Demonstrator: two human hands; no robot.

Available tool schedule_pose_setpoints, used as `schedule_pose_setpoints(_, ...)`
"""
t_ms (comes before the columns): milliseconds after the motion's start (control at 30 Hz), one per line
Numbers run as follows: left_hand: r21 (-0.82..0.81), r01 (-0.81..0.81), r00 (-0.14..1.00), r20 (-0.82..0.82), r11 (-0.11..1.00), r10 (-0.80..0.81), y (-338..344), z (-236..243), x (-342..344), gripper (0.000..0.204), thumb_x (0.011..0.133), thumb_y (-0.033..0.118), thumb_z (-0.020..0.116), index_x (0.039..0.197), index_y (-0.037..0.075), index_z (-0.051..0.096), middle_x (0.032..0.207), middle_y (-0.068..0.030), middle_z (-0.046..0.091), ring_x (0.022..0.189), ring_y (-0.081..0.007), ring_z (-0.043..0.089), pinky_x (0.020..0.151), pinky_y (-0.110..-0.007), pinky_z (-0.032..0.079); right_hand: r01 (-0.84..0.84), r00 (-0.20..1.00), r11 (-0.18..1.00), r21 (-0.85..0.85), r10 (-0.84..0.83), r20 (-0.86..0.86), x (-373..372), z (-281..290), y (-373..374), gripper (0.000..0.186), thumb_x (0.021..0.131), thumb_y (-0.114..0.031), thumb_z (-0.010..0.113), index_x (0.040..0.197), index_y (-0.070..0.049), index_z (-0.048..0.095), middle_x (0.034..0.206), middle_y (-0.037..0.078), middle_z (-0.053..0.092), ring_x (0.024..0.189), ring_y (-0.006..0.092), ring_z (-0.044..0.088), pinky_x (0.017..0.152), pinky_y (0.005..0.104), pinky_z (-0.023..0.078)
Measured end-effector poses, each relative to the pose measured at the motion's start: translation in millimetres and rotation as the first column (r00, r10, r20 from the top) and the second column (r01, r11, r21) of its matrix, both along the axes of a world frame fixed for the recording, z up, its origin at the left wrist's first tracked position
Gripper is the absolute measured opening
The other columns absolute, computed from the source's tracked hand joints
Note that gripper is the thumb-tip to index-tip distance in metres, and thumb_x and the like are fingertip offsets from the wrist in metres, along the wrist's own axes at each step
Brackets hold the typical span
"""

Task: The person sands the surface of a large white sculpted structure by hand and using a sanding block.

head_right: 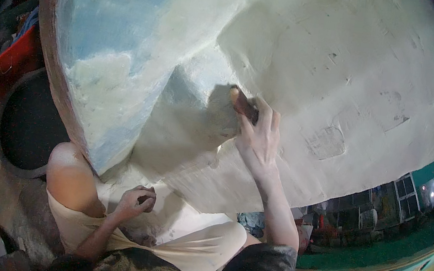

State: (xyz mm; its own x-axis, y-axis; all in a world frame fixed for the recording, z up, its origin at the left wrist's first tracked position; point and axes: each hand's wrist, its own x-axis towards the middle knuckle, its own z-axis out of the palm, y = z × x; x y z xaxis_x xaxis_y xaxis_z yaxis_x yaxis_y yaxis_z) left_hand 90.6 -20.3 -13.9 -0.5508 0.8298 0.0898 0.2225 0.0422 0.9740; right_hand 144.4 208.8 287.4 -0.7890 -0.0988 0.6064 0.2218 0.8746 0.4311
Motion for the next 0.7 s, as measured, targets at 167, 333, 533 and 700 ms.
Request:
schedule_pose_setpoints(167, -0.02, 0.025, 0.997, -0.069, 0.999, -0.027, -1, 0, -2, 0.027, 0.082, 0.023, 0.061, 0.101, 0.004, 0.067, 0.102, -0.0155, 0.064, 0.091, -0.0291, 0.063, 0.082, -0.035, 0.049, 0.003, 1.0, 0.997, -0.074, -0.004, -0.015, 34, -25, 15, 0.016, 0.075, 0.001, 0.062, 0.09, -0.003, 0.061, 0.118, 0.017, 0.048, 0.099, 0.0358, 0.051, 0.083, 0.0422, 0.047)
schedule_pose_setpoints(333, -0.021, 0.037, 0.998, 0.054, 0.999, -0.035, -3, 5, 2, 0.025, 0.082, 0.02, 0.062, 0.101, 0.004, 0.067, 0.102, -0.0155, 0.064, 0.091, -0.0285, 0.063, 0.081, -0.035, 0.049, -0.041, 0.999, 0.999, -0.023, 0.042, 0.031, -4, -1, 1, 0.024, 0.07, 0.004, 0.063, 0.093, -0.003, 0.063, 0.117, 0.017, 0.048, 0.099, 0.0342, 0.05, 0.081, 0.0404, 0.047)
schedule_pose_setpoints(533, 0.022, -0.032, 0.999, -0.021, 0.999, 0.032, -3, -3, -1, 0.026, 0.083, 0.024, 0.061, 0.099, 0.005, 0.068, 0.097, -0.0153, 0.064, 0.089, -0.0291, 0.063, 0.081, -0.037, 0.049, 0.013, 0.997, 0.994, -0.105, -0.004, 0.082, 6, 0, -4, 0.025, 0.074, 0.004, 0.06, 0.096, -0.004, 0.065, 0.119, 0.017, 0.049, 0.103, 0.0358, 0.049, 0.081, 0.0397, 0.049)
schedule_pose_setpoints(700, -0.021, 0.003, 0.999, -0.04, 1.0, -0.004, 1, -1, 3, 0.025, 0.083, 0.023, 0.061, 0.099, 0.004, 0.067, 0.097, -0.0153, 0.064, 0.087, -0.0291, 0.063, 0.079, -0.037, 0.049, 0.003, 0.999, 0.991, -0.135, -0.009, -0.044, 33, -7, 7, 0.02, 0.075, 0.008, 0.06, 0.094, 0.004, 0.062, 0.106, 0.016, 0.05, 0.087, 0.0294, 0.055, 0.075, 0.0359, 0.048)
